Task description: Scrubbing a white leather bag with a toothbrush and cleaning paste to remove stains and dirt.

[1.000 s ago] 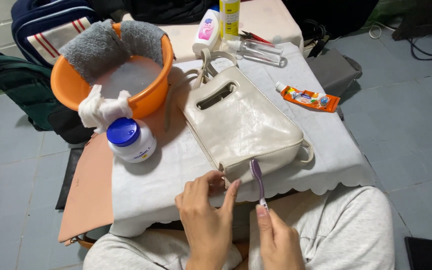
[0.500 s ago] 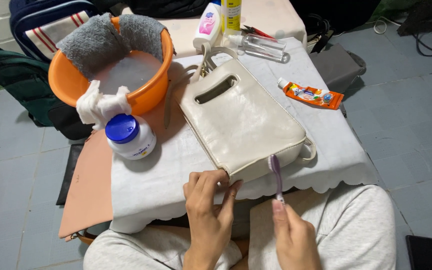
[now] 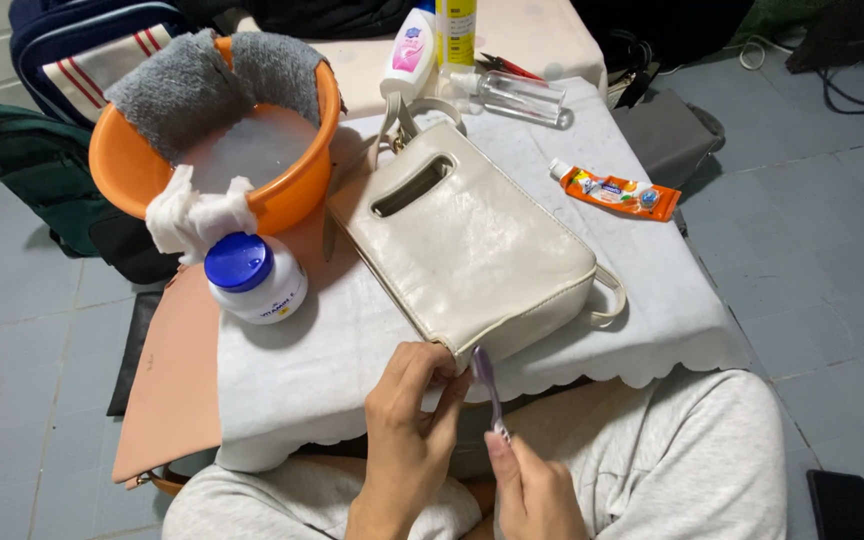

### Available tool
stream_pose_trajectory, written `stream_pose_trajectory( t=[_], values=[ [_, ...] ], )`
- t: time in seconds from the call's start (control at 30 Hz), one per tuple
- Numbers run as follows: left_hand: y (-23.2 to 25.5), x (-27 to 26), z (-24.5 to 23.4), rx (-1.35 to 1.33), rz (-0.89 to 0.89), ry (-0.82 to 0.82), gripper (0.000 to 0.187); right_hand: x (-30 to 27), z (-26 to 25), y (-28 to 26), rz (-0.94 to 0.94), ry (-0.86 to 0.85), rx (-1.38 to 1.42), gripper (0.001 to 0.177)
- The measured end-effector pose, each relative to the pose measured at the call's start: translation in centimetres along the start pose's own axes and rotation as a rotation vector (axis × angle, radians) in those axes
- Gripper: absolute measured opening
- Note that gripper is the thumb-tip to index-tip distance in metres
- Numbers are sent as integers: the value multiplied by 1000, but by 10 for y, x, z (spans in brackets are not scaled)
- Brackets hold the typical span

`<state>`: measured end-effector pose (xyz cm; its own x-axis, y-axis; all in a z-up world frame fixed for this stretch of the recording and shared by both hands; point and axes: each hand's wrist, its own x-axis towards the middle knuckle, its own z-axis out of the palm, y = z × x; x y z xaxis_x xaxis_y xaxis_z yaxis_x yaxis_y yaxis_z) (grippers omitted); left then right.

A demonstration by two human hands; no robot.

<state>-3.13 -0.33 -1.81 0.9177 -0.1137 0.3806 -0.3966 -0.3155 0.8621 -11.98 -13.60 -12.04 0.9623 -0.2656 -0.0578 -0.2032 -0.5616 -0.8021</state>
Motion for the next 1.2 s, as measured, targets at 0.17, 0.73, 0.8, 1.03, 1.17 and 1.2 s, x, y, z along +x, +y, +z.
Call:
stream_pose_trajectory(
  t=[0.17,0.73,0.8,1.03,1.17,1.2],
  values=[
    [4,2,-2,0,7,-2,22,30,-47,-12,183,95,-68,29],
    [3,6,-1,29,-9,-37,22,39,-61,-15,237,-23,-99,27],
    [5,7,0,42,56,-45,23,63,-103,-10,375,-47,-92,63],
    [2,2,-1,135,119,-76,20,41,-122,-44,414,-391,-29,46],
    [1,5,2,92,89,-54,21,35,-97,-47,342,-249,-183,48],
    [0,3,-1,88,70,-66,25,16,-75,-54,269,-338,-183,41]
  ],
)
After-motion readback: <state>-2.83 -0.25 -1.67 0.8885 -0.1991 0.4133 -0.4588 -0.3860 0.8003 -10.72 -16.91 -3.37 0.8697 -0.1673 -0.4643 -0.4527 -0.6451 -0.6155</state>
